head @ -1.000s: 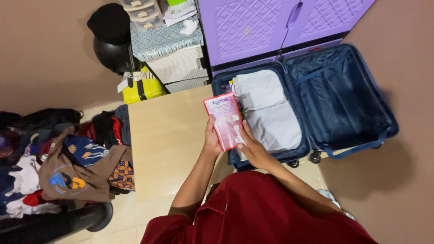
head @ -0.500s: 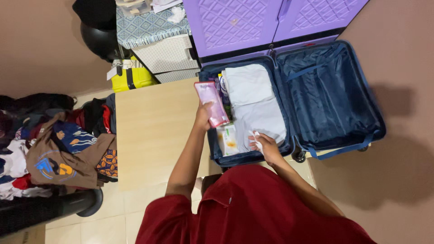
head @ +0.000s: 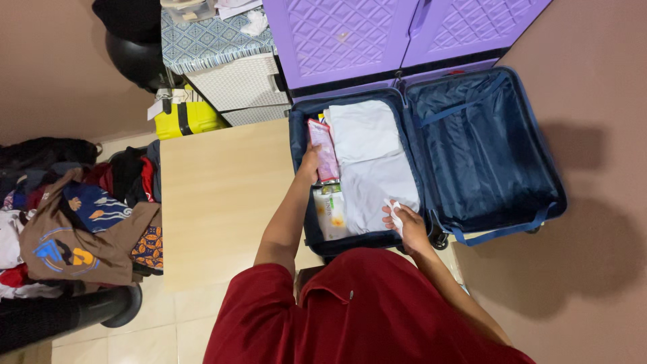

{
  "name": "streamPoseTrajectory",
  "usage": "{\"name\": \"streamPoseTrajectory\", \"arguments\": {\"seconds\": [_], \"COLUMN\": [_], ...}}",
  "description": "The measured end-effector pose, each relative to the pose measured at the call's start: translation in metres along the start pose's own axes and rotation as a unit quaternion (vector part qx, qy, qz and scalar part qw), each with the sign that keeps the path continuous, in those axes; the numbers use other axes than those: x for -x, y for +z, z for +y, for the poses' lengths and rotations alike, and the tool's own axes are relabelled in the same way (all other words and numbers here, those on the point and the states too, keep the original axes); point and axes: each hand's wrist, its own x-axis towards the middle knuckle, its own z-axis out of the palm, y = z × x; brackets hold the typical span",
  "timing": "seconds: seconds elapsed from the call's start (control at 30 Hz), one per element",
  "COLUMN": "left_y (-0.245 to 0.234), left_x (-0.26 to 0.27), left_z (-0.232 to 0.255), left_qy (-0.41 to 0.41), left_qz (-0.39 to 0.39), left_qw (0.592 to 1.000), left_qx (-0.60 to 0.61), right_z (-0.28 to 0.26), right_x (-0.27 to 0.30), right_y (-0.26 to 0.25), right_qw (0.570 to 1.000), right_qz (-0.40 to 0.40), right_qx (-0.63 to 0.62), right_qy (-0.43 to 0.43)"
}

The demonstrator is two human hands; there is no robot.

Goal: The person wipes several containers of toiletries with a cloth and places them into an open suitcase on a table.

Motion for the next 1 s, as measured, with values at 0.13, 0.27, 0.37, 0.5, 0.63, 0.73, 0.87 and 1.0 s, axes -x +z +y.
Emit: {"name": "streamPoseTrajectory", "arguments": {"seconds": [0.13,0.27,0.37,0.5,0.63,0.73,0.87,1.0], "left_y": [-0.002,0.001,0.002,0.011,0.025,0.03,0.024,0.009], "left_x": [-0.001,0.006,0.014,0.026,0.04,0.038,0.031,0.025], "left_z": [-0.006,-0.016,-0.024,-0.034,-0.038,-0.049,-0.056,-0.049], "left_qy": [0.004,0.11,0.193,0.368,0.344,0.296,0.27,0.269], "left_qz": [0.027,0.066,0.152,0.187,0.181,0.173,0.157,0.114], "left_qw": [0.997,0.978,0.895,0.795,0.704,0.692,0.693,0.694], "left_qx": [-0.077,-0.166,-0.372,-0.445,-0.595,-0.636,-0.65,-0.659], "right_z": [-0.005,-0.003,0.003,0.004,0.001,0.0,-0.001,0.001], "right_x": [0.004,-0.001,-0.006,-0.006,-0.003,-0.001,0.003,0.004], "right_y": [0.004,0.006,0.008,0.007,0.006,0.007,0.006,0.004], "right_qw": [1.0,0.999,1.0,0.999,1.0,1.0,1.0,1.0], "right_qz": [-0.006,-0.035,-0.024,-0.033,-0.03,-0.024,-0.026,-0.023], "right_qx": [0.009,-0.012,-0.004,-0.009,-0.001,-0.001,0.0,0.003], "right_qy": [0.005,-0.004,0.003,-0.001,-0.004,0.001,0.002,0.002]}}
